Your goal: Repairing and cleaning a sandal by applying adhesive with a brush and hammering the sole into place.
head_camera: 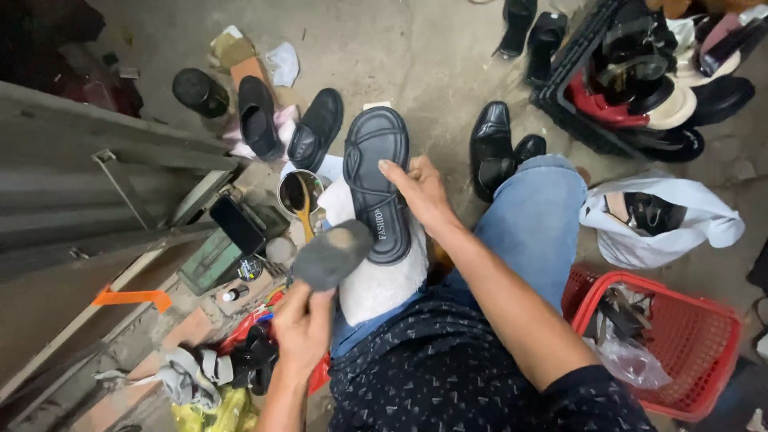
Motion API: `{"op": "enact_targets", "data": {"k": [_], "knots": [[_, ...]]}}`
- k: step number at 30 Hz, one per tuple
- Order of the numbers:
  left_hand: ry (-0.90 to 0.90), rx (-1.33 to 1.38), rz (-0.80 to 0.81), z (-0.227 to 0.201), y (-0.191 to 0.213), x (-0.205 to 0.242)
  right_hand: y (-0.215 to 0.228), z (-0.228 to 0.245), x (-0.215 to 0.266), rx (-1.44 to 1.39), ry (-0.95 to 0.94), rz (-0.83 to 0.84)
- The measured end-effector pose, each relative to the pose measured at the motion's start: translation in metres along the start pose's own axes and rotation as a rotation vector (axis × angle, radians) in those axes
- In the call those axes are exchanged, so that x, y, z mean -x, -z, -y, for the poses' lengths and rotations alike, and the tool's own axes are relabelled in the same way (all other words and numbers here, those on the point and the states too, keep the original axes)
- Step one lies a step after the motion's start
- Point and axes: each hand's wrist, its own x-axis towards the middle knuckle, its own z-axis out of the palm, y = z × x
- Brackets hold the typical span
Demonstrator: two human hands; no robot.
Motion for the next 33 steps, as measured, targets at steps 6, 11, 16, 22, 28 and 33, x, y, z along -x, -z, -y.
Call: {"op": "enact_targets", "data": {"k": [6, 11, 16, 22, 28, 33], "knots": [[0.168, -0.029, 0.274, -0.02, 0.007, -0.021, 0.025, 0.011, 0.002, -0.093, -0.104, 0.221], [0.178, -0.162, 0.348, -0.062, 0.013, -0.048, 0.002, 0.002, 0.003, -0.346, -0.039, 0.173], [-0.102, -0.111, -0.196, -0.05, -0.006, -0.047, -0.008, -0.015, 0.0, -0.613, 0.046, 0.046], [0.052, -0.221, -0.104, -0.003, -0.003, -0.001, -0.003, -0.021, 0.015, -0.63, 0.074, -0.024], [0.038, -0.263, -0.021, 0.003, -0.021, -0.007, 0.007, -0.017, 0.013, -0.633, 0.069, -0.017], [0.144, -0.257, 0.071, -0.018, -0.006, -0.02, 0.04, 0.015, 0.021, -0.708, -0.01, 0.091]]}}
